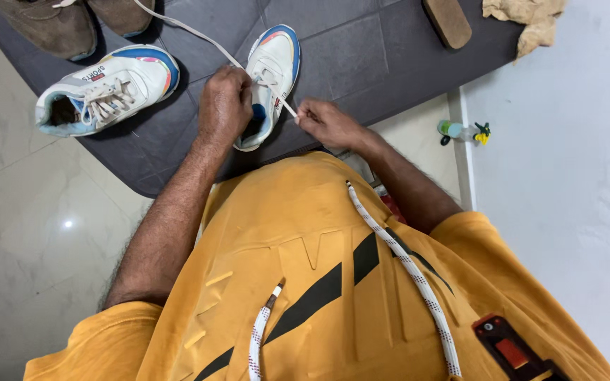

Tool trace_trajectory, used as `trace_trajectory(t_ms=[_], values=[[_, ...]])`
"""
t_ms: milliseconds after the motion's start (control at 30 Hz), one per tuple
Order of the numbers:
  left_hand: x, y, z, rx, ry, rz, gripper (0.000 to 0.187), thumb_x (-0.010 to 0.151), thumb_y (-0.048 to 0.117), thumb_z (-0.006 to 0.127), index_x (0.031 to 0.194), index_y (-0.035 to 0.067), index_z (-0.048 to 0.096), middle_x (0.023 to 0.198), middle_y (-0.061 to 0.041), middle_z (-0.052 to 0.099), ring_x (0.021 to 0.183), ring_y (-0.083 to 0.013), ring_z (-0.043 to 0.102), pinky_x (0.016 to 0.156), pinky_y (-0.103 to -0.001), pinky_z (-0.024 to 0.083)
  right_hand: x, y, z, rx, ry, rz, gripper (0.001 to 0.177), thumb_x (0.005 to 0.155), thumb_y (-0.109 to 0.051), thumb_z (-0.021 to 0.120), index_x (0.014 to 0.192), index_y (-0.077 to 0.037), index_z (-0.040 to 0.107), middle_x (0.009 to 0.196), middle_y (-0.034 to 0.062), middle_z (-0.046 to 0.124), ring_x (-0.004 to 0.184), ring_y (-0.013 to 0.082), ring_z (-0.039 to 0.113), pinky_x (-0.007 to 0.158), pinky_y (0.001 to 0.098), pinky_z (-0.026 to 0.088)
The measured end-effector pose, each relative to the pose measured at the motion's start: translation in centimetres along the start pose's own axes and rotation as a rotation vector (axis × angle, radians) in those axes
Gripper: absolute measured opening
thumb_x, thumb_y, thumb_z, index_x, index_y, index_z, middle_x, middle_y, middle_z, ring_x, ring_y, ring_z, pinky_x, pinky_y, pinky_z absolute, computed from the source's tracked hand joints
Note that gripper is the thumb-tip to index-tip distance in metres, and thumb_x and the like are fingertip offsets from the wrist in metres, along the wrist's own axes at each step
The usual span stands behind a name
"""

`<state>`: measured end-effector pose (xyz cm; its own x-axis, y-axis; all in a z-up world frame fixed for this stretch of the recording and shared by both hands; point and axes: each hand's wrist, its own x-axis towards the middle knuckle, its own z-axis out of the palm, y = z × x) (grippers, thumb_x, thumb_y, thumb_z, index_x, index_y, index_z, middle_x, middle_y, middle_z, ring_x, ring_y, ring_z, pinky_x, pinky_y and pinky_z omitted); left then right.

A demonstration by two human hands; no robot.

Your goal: The person sits at a table with several pairs of shoes and works on a pair of white sneakers, pulling the laces out of the eyelets to unlace them, then threading the laces back through the eyelets and tightening them by hand. They handle the laces and shoes one at a time across the table.

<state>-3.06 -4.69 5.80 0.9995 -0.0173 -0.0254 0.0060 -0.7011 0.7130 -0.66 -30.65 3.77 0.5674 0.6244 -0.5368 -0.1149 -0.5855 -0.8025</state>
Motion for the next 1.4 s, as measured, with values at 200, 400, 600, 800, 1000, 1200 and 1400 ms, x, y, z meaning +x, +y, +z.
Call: trace_trajectory(t_ms=[200,400,600,800,1000,1200,1400], values=[[-1.6,5.9,-1.2,0.056,0.083,0.121,0.032,0.079,-0.004,0.073,0.112,-0.003,0.074,0.11,-0.019,0.067,0.104,-0.0369,0.069,0.087,-0.047,0.058,-3.3,-5.0,-3.8,0.193,-0.237,-0.081,0.016,0.101,-0.014,0.06,0.115,-0.006,0.059,0.09,0.0028,0.073,0.089,0.0118,0.071,0.079,0.0298,0.059],[-4.1,10.6,-1.5,-0.277,-0.409,-0.221,0.011,0.087,0.003,0.069,0.097,0.002,0.073,0.092,-0.013,0.074,0.081,-0.0208,0.07,0.073,-0.037,0.057,-6.5,-7.8,-6.5,0.057,-0.404,-0.153,0.016,0.104,-0.017,0.059,0.116,-0.006,0.059,0.098,0.0051,0.072,0.091,0.0133,0.072,0.08,0.0298,0.062],[-6.4,8.8,-2.3,-0.27,-0.047,-0.401,0.01,0.085,0.005,0.066,0.093,0.0,0.069,0.097,-0.013,0.067,0.082,-0.0195,0.069,0.073,-0.033,0.06,-5.9,-4.3,-13.1,0.016,-0.278,-0.112,0.014,0.104,-0.016,0.061,0.115,-0.008,0.064,0.093,0.0063,0.071,0.087,0.0128,0.07,0.077,0.0316,0.061],[-6.3,8.7,-2.0,0.317,0.098,-0.382,0.024,0.1,0.022,0.078,0.106,-0.001,0.077,0.123,-0.027,0.069,0.116,-0.0384,0.065,0.099,-0.051,0.053,-3.1,-2.5,-12.3,-0.119,-0.102,-0.248,0.013,0.101,-0.01,0.065,0.112,-0.007,0.071,0.101,0.008,0.073,0.092,0.0167,0.071,0.086,0.0342,0.06],[-5.5,11.6,0.6,0.072,0.047,-0.162,0.051,0.088,0.015,0.072,0.135,-0.005,0.067,0.137,-0.027,0.064,0.128,-0.0415,0.059,0.108,-0.053,0.047,-0.2,-3.3,-4.5,-0.012,-0.177,-0.48,0.019,0.101,-0.002,0.063,0.117,-0.005,0.071,0.108,0.0116,0.075,0.098,0.019,0.074,0.09,0.0332,0.061],[-5.8,11.6,1.2,-0.535,-0.246,-0.728,0.041,0.108,0.04,0.059,0.114,0.001,0.07,0.093,-0.017,0.073,0.08,-0.0186,0.068,0.072,-0.036,0.057,-0.9,-2.9,-2.2,0.224,-0.25,-0.342,0.015,0.094,-0.001,0.07,0.109,0.001,0.067,0.093,0.0091,0.074,0.085,0.013,0.071,0.074,0.0283,0.062],[-7.0,11.0,-0.1,-0.159,-0.243,-0.645,0.029,0.097,0.031,0.071,0.096,0.003,0.077,0.069,-0.008,0.07,0.061,-0.0187,0.065,0.057,-0.041,0.053,-1.3,-1.4,-3.3,0.259,-0.321,-0.191,0.017,0.097,-0.005,0.07,0.112,-0.001,0.075,0.093,0.0049,0.076,0.083,0.0072,0.07,0.074,0.0232,0.061]])
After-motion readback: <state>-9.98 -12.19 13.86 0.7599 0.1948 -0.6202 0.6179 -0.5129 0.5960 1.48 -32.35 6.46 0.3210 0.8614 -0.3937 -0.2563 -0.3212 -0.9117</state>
